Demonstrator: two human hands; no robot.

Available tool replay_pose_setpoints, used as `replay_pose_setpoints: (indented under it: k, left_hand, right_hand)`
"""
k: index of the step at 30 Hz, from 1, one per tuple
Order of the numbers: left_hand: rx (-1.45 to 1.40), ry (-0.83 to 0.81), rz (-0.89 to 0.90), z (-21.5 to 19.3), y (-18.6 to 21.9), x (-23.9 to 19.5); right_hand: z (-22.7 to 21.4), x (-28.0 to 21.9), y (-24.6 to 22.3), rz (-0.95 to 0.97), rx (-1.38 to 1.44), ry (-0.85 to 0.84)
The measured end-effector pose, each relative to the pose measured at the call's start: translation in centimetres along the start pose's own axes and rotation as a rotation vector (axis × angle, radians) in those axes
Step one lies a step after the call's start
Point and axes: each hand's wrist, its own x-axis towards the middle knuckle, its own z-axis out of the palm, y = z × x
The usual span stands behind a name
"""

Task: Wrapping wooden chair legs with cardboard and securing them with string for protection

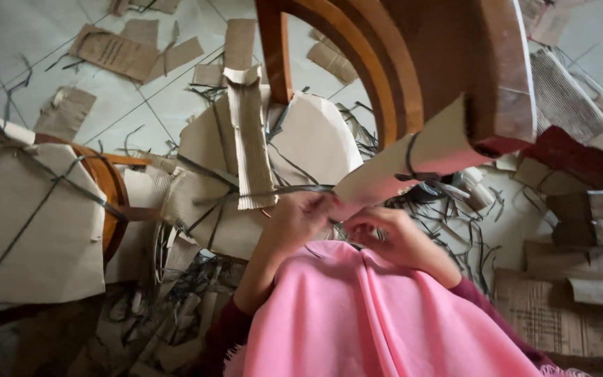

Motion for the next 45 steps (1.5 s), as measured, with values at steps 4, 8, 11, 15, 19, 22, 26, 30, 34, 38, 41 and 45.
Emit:
replay_pose_setpoints:
  k: [4,8,11,15,19,22,26,30,34,38,41,45]
  left_hand:
    - [0.241,-0.188,0.249,1.6,2.5,-0.3]
    - [0.216,-0.352,0.232,2.8,3.8,0.4]
    - [0.266,-0.402,0.196,3.1,3.9,0.8]
    - [0.307,-0.429,0.14,3.7,2.2,1.3]
    - [0.341,-0.492,0.095,3.0,2.0,1.7]
    - [0.393,-0.47,0.073,2.2,1.6,1.9]
    - [0.399,-0.407,0.091,1.4,-0.9,2.7]
    - [0.358,-0.354,0.05,-0.3,-1.3,3.0]
    - [0.382,-0.269,0.082,-0.8,-3.6,4.3]
    - [0.2,-0.179,-0.029,-0.3,-5.3,6.7]
    - [-0.209,-0.21,0.029,1.2,-7.7,8.2]
    - [-0.38,-0.255,0.038,3.3,-8.3,9.4]
  right_hand:
    - [-1.2,-0.9,-0.5,-0.05,0.012,0.194]
    - [-1.3,-0.4,-1.3,-0.108,-0.03,0.403]
    - [-1.4,-0.6,-1.3,-0.195,0.056,0.491]
    - [-1.3,-1.3,-1.3,-0.23,0.145,0.499]
    - [-2.3,-3.0,1.1,-0.126,0.265,0.422]
    - [-4.3,-3.1,0.5,-0.002,0.143,0.292]
    - [-7.0,-5.4,1.5,0.455,-0.056,0.061]
    - [-9.1,-8.3,5.1,0.796,-0.396,0.099]
    - [-9.4,-9.4,9.6,0.852,-0.679,0.429]
    - [-7.8,-6.0,8.9,0.543,-0.476,0.655]
    - [-7.1,-5.5,14.1,0.404,-0.405,0.654]
    - [-7.1,-4.4,16.4,0.248,-0.368,0.616]
